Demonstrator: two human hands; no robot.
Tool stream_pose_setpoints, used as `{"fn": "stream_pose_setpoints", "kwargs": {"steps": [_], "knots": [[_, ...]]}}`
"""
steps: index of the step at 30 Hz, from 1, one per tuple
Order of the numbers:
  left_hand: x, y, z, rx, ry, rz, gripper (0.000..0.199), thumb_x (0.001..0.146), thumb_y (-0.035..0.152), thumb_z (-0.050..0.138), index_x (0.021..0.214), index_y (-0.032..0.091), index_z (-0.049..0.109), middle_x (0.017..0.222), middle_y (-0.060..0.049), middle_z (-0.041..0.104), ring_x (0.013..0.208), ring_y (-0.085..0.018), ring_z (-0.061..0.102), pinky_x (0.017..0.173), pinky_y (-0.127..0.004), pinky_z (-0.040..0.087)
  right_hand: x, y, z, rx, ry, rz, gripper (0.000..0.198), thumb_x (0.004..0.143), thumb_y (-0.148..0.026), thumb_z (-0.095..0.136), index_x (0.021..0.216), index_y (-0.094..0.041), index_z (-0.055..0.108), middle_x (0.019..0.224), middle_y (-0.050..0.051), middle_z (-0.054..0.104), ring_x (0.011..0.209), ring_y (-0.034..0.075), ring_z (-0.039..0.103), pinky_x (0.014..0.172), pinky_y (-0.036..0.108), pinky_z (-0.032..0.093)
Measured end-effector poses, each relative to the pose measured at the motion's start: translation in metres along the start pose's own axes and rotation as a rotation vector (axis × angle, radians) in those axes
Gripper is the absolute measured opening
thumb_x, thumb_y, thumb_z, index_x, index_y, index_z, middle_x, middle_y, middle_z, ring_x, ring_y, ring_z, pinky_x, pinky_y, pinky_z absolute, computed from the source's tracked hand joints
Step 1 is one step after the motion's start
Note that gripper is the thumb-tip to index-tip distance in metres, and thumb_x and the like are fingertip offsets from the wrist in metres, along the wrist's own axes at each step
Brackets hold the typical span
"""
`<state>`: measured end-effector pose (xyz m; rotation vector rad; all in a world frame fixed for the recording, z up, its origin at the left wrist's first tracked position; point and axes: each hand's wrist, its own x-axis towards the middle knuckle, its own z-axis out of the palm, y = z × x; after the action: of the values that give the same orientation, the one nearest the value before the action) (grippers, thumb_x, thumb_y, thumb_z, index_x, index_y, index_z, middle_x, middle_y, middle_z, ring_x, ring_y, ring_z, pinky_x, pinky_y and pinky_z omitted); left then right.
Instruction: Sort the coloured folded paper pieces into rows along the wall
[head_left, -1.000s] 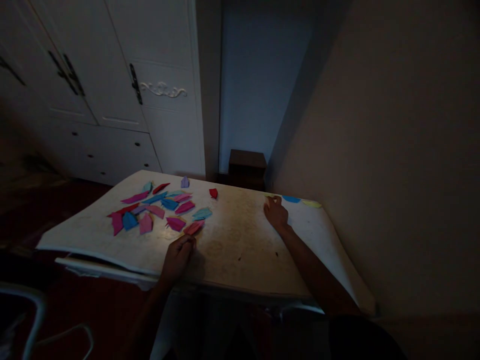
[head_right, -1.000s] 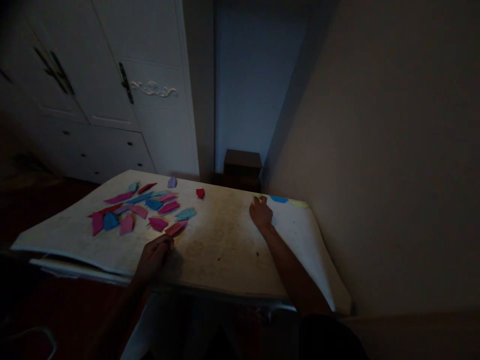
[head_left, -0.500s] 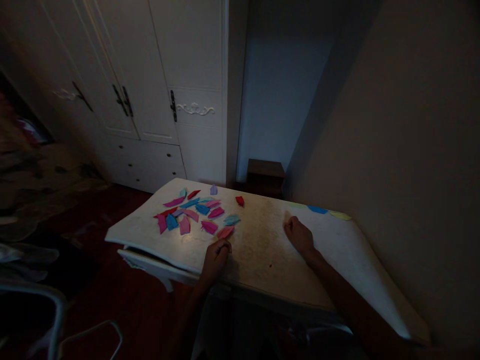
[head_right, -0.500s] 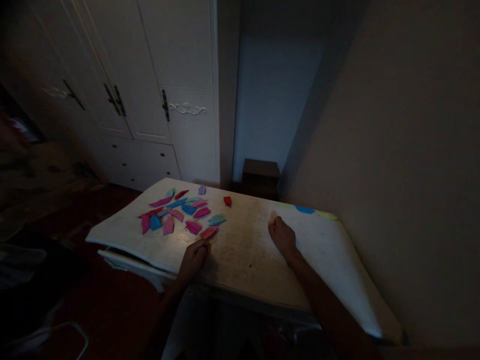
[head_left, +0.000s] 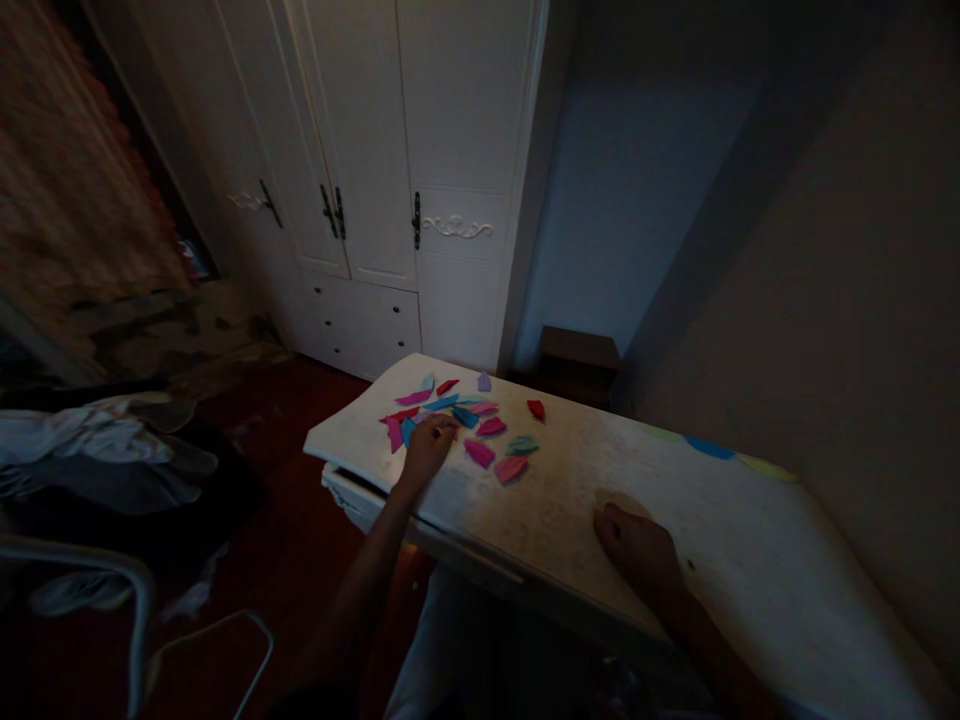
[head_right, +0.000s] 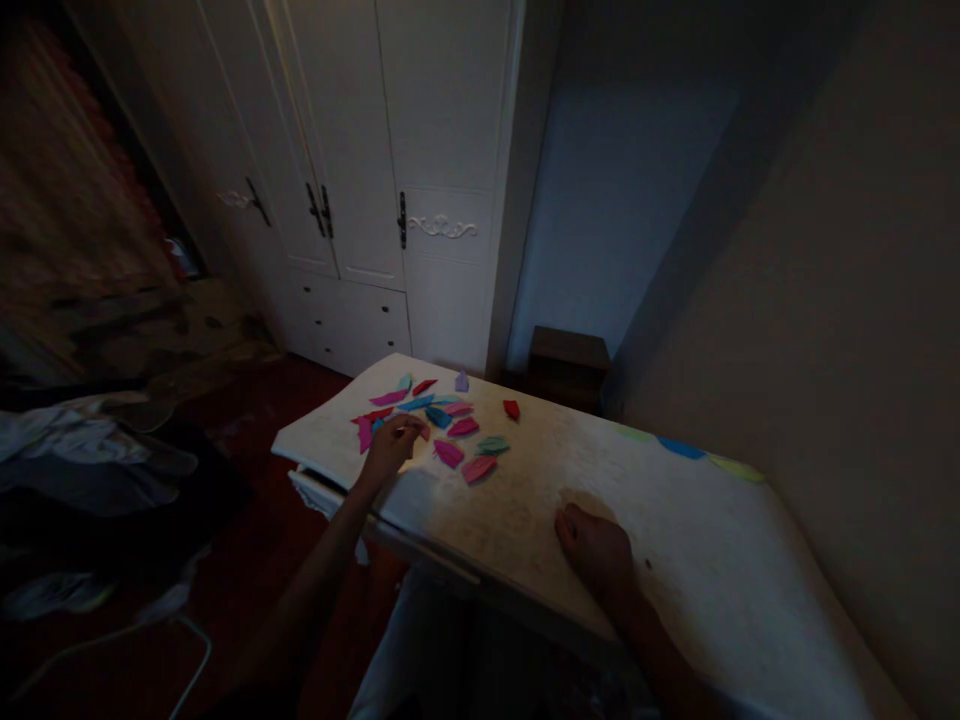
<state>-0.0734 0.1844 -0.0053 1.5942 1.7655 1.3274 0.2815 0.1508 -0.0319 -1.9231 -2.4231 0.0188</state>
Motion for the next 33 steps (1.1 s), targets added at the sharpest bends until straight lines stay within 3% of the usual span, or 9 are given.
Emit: {"fn": "stream_pose_setpoints", "kwargs": {"steps": [2, 4, 11, 18, 24, 29, 33], "knots": [[0.028, -0.008, -0.015, 0.123, 0.006, 0.004, 0.025, 0.080, 0.022, 0.050, 0.097, 0.015, 0.068, 0.104, -0.009, 0.070, 0.097, -0.022, 0.062, 0.085, -0.032, 0.048, 0.000, -0.003, -0.001, -0.011, -0.001, 0.003, 0.037, 0.097, -0.039, 0.033, 0.079, -0.023, 0.060, 0.072, 0.003, 0.070, 0.067, 0.018, 0.065, 0.057, 0.025, 0.032], [0.053, -0.015, -0.025, 0.241, -0.030, -0.003, 0.028, 0.079, 0.021, 0.056, 0.103, 0.016, 0.070, 0.112, -0.009, 0.070, 0.106, -0.024, 0.060, 0.093, -0.034, 0.045, 0.001, -0.005, -0.002, -0.010, -0.009, 0.008, 0.037, 0.097, -0.039, 0.033, 0.079, -0.023, 0.061, 0.071, 0.003, 0.069, 0.066, 0.018, 0.065, 0.056, 0.025, 0.032], [0.098, -0.035, -0.025, 0.550, -0.214, -0.022, 0.023, 0.080, 0.028, 0.064, 0.100, 0.020, 0.073, 0.112, -0.010, 0.071, 0.104, -0.026, 0.063, 0.085, -0.031, 0.047, 0.001, -0.005, -0.002, -0.014, -0.023, 0.039, 0.036, 0.097, -0.042, 0.033, 0.078, -0.024, 0.059, 0.069, 0.002, 0.069, 0.065, 0.019, 0.066, 0.054, 0.025, 0.030], [0.103, -0.039, -0.025, 0.689, -0.254, -0.027, 0.025, 0.080, 0.024, 0.061, 0.103, 0.022, 0.070, 0.108, -0.009, 0.071, 0.100, -0.025, 0.064, 0.078, -0.029, 0.047, 0.000, -0.004, -0.001, -0.029, -0.017, 0.030, 0.037, 0.098, -0.042, 0.031, 0.079, -0.024, 0.057, 0.070, 0.002, 0.069, 0.067, 0.019, 0.067, 0.056, 0.026, 0.032], [0.096, -0.034, -0.032, 0.706, -0.186, -0.006, 0.025, 0.082, 0.025, 0.057, 0.105, 0.018, 0.067, 0.107, -0.012, 0.070, 0.097, -0.028, 0.064, 0.077, -0.032, 0.048, 0.000, -0.005, -0.002, -0.008, -0.035, 0.049, 0.036, 0.097, -0.043, 0.032, 0.078, -0.024, 0.057, 0.068, 0.002, 0.069, 0.066, 0.019, 0.067, 0.055, 0.025, 0.032], [0.083, -0.015, -0.031, 0.677, -0.115, 0.106, 0.028, 0.087, 0.025, 0.054, 0.111, 0.017, 0.063, 0.113, -0.012, 0.067, 0.104, -0.027, 0.062, 0.086, -0.034, 0.047, -0.001, -0.004, -0.003, 0.036, 0.005, 0.028, 0.036, 0.096, -0.043, 0.034, 0.076, -0.024, 0.057, 0.064, 0.002, 0.067, 0.060, 0.018, 0.063, 0.054, 0.025, 0.029], [0.073, 0.014, -0.011, 0.597, -0.167, 0.257, 0.030, 0.087, 0.027, 0.057, 0.116, 0.020, 0.061, 0.117, -0.007, 0.067, 0.106, -0.022, 0.062, 0.091, -0.032, 0.047, -0.001, -0.004, -0.001, 0.085, 0.085, -0.029, 0.040, 0.097, -0.042, 0.034, 0.072, -0.022, 0.058, 0.061, 0.002, 0.064, 0.055, 0.016, 0.058, 0.054, 0.026, 0.026]]}}
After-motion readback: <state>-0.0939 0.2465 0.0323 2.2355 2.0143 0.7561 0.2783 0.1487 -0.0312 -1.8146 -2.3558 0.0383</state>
